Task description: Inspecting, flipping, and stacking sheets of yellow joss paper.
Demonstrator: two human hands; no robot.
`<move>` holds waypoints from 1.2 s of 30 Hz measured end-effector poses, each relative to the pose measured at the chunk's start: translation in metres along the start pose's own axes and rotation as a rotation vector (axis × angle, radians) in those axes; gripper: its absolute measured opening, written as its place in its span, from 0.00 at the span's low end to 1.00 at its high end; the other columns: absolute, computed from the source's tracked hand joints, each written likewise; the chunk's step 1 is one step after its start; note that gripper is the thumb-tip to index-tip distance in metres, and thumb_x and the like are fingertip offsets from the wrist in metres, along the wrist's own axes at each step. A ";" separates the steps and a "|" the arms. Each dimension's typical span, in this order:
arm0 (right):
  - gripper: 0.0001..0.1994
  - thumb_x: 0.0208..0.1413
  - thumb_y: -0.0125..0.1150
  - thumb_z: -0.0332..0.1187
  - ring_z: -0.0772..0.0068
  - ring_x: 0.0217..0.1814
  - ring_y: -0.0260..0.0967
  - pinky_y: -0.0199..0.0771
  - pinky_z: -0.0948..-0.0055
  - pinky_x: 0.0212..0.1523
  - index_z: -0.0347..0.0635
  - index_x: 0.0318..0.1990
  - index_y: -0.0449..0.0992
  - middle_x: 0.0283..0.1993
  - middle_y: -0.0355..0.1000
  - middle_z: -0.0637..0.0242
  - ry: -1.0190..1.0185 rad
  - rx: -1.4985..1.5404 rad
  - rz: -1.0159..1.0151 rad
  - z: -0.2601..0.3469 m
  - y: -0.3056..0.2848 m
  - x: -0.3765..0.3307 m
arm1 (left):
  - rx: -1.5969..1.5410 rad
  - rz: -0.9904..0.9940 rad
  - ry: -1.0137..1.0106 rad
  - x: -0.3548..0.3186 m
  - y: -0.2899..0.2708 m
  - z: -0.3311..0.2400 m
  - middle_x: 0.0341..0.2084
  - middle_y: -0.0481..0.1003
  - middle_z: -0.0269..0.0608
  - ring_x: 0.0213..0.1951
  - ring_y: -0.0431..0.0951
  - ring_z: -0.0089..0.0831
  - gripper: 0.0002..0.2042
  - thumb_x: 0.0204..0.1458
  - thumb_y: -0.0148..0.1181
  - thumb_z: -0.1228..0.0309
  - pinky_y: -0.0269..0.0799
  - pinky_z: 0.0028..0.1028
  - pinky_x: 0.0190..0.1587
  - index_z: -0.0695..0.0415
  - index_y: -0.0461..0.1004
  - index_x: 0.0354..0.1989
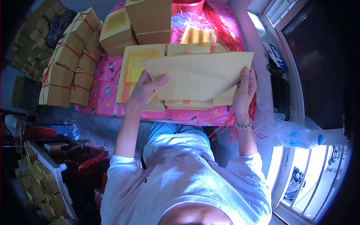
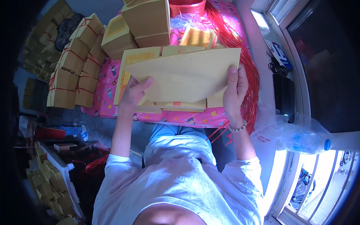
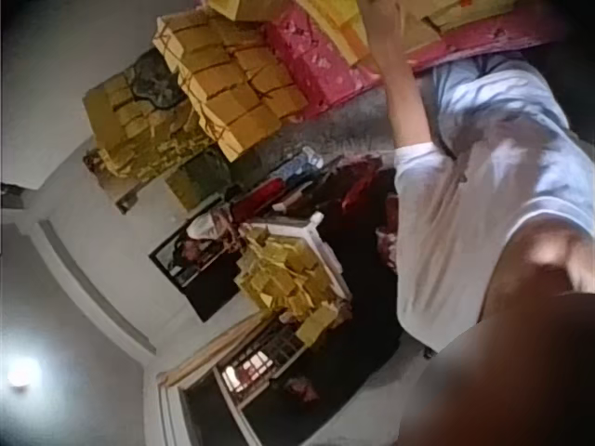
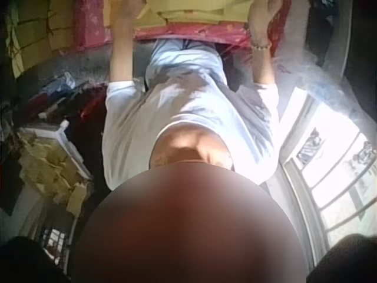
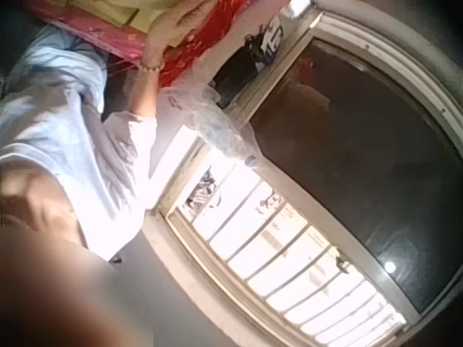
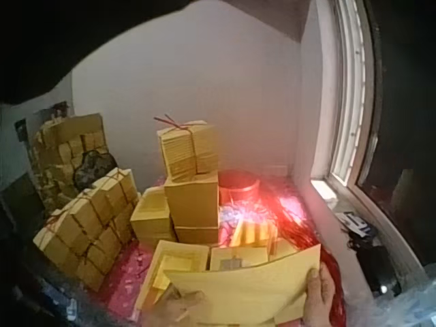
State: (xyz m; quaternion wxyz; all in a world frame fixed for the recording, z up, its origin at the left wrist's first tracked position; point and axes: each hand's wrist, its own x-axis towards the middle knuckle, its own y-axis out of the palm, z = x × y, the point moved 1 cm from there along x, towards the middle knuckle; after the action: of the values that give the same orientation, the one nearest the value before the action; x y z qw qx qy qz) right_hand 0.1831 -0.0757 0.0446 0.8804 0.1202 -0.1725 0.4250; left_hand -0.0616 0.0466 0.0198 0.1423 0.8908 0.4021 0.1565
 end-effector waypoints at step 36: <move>0.19 0.64 0.42 0.42 0.75 0.45 0.71 0.73 0.75 0.46 0.39 0.54 0.67 0.48 0.71 0.64 0.668 0.711 0.155 -0.001 0.025 -0.021 | -1.094 0.315 -0.152 -0.026 0.063 0.027 0.56 0.65 0.44 0.57 0.66 0.40 0.25 0.58 0.47 0.63 0.62 0.38 0.59 0.57 0.55 0.62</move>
State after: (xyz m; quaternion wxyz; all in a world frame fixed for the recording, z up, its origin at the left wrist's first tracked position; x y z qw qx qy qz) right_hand 0.1514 -0.0743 0.0366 0.7578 0.2570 0.2665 0.5373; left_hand -0.0248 -0.0167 0.0148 0.5859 0.7455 0.1137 0.2967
